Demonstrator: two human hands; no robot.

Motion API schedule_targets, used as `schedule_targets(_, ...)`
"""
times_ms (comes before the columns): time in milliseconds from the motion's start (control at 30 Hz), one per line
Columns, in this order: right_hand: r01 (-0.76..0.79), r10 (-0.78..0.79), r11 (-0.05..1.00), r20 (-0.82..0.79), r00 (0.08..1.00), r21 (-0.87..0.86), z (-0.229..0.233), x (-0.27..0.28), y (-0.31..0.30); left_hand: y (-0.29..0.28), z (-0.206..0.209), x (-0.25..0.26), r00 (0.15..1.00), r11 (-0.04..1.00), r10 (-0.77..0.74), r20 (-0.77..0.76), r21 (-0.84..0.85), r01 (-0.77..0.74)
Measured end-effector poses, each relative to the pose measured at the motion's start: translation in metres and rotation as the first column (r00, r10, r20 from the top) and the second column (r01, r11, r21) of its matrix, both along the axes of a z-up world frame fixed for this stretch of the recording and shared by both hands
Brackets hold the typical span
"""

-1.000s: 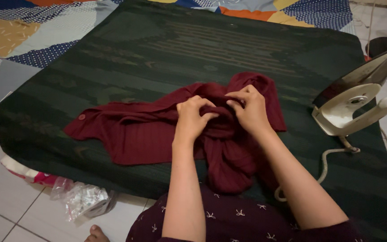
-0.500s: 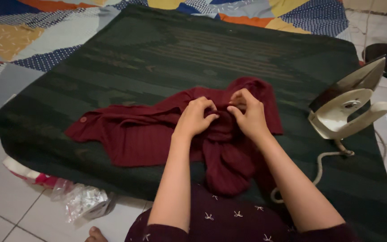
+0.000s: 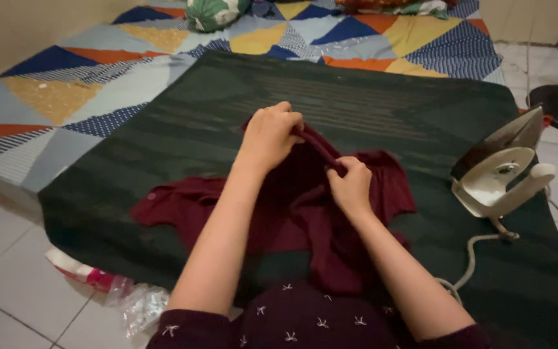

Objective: The person irons a sleeve and the body of a maroon cardigan, then folds the garment on a flat surface.

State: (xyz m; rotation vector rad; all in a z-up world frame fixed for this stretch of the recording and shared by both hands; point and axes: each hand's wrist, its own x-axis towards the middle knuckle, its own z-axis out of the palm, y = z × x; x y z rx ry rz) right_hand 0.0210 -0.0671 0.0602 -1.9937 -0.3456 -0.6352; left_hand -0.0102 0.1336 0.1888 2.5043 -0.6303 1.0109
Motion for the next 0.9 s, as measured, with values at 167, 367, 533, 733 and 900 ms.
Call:
schedule_targets(167, -0.084, 0.08, 0.993, 0.044, 0.996, 0.079, 0.042, -0.011, 0.0, 0.031, 0.02, -0.02, 0.991, 0.991, 0.063, 0.121, 0.109, -0.076)
schedule_targets(367, -0.213, 0.192, 0.977, 0.337, 0.922, 0.027, 0.094, -0.042, 0.001, 0.052, 0.023, -0.038, 0.999, 0.979, -0.038, 0.02, -0.202, 0.042)
schedule_targets(533, -0.297, 0.297, 0.954, 0.291, 0.909, -0.045, 0.113, -0.043, -0.005, 0.064, 0.036, -0.046, 0.993, 0.947, -0.085, 0.077, -0.304, 0.105)
schedule_targets(733, -0.352, 0.336, 0.936, 0.227, 0.914, 0.03, 0.126, -0.035, -0.013, 0.07, 0.056, -0.056, 0.974, 0.951, -0.081, -0.213, -0.31, 0.011)
schedule_targets(900, -0.362, 0.338, 0.931, 0.27, 0.902, 0.044, 0.147, -0.026, -0.022, 0.073, 0.061, -0.056, 0.959, 0.968, -0.074, -0.272, -0.25, 0.004)
